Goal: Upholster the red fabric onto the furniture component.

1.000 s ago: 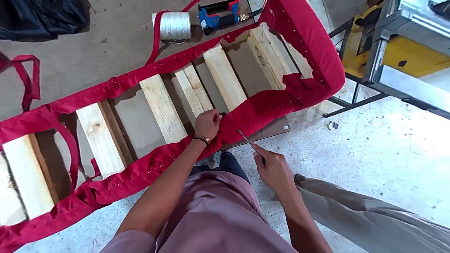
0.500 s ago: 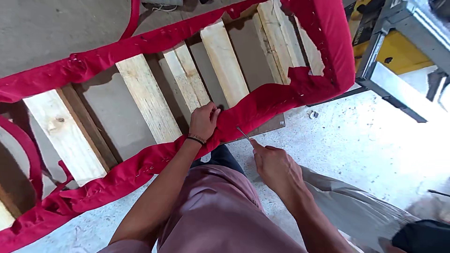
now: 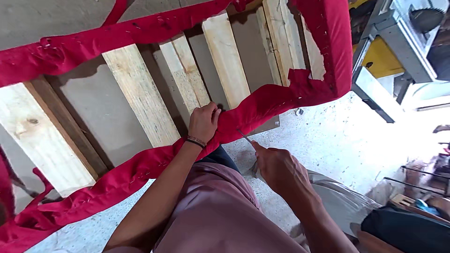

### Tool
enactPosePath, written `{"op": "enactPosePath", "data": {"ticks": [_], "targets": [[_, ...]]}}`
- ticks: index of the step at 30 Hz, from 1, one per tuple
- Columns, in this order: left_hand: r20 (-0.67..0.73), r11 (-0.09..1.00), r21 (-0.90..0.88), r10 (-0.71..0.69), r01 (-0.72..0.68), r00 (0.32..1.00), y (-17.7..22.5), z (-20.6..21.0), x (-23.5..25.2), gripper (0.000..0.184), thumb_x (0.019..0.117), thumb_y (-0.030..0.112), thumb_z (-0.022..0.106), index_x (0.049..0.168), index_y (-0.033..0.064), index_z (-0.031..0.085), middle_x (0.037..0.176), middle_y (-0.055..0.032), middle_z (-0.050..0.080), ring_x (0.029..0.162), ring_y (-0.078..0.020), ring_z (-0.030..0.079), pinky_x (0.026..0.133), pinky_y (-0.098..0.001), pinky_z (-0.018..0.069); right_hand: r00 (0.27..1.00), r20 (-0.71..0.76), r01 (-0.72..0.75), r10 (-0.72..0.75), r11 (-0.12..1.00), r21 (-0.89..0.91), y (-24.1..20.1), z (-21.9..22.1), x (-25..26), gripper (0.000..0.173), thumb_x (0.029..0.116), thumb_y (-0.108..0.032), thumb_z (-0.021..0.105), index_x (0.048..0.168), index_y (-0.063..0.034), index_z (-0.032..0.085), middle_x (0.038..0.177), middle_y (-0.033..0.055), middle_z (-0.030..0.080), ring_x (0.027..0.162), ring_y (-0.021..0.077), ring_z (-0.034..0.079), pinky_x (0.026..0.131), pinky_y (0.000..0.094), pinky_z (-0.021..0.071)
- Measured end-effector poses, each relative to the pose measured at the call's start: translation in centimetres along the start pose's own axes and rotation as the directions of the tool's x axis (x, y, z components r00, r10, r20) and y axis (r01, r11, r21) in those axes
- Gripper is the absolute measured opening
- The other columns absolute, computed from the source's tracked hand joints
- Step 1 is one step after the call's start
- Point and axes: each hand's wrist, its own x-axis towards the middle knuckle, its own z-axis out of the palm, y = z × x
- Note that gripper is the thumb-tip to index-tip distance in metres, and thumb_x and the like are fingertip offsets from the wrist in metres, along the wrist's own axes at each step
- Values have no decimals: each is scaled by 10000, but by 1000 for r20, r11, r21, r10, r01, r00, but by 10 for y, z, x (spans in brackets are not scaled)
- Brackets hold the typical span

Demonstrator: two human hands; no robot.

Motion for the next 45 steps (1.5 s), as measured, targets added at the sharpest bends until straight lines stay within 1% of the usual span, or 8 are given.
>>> {"op": "enactPosePath", "data": {"ticks": [13,21,25,30,35,38,42,45], "targets": [[-28,1000,1,15,-15,999,-2,3,-1,231,1035,212,592,953,19,688,788,-121,701,763,-275,697,776,-479,544,973,213,-69,93,991,-116,-29,-35,17,339,1072,-259,498,1375,-230,647,846,117,701,801,333,708,629,508,564],[-40,999,9,34,-33,999,-3,7,-5,229,1035,194,591,940,7,684,789,-131,699,766,-287,699,794,-493,547,930,314,-175,189,982,-74,-51,-19,10,505,1030,-151,521,1531,-153,455,953,181,676,877,376,701,696,531,580],[-32,1000,0,4,-4,999,-2,7,-4,235,1037,204,592,964,-1,684,799,-151,699,781,-318,704,801,-523,547,978,193,-140,84,944,298,-10,8,8,441,1092,-243,450,1526,-225,522,836,111,689,737,280,652,683,511,547],[-1,999,14,-32,32,999,3,2,-3,237,1042,214,591,1009,0,688,819,-166,696,799,-340,701,777,-542,557,982,-187,34,2,982,188,10,106,-3,540,1040,-175,476,1578,-185,434,931,166,687,701,323,694,613,499,585],[4,999,23,-48,48,999,6,1,-2,241,1049,215,583,1017,-1,685,814,-161,691,777,-323,699,746,-523,568,966,-257,215,35,445,869,11,181,36,541,1066,-205,489,1595,-149,388,717,54,603,533,153,554,518,361,531],[-13,999,28,-35,36,999,3,-1,-4,235,1044,220,592,1017,9,691,808,-150,690,769,-308,694,740,-511,570,973,-223,209,66,176,962,-4,169,44,486,1086,-217,475,1571,-213,437,713,41,563,498,137,489,456,311,467],[21,999,38,-27,26,999,7,-4,0,258,1053,228,576,1027,-2,691,825,-160,694,792,-316,699,775,-521,573,885,-351,464,306,-515,721,38,67,-3,256,1077,-352,471,1236,-270,653,740,-92,643,493,-30,519,430,120,436],[78,993,83,-94,87,993,12,-7,-6,326,1061,305,558,1112,16,700,929,-181,726,889,-346,721,835,-561,573,812,-494,535,311,-58,843,71,40,-26,337,1098,-336,378,1416,-281,475,725,-102,614,492,20,516,438,198,466]]}}
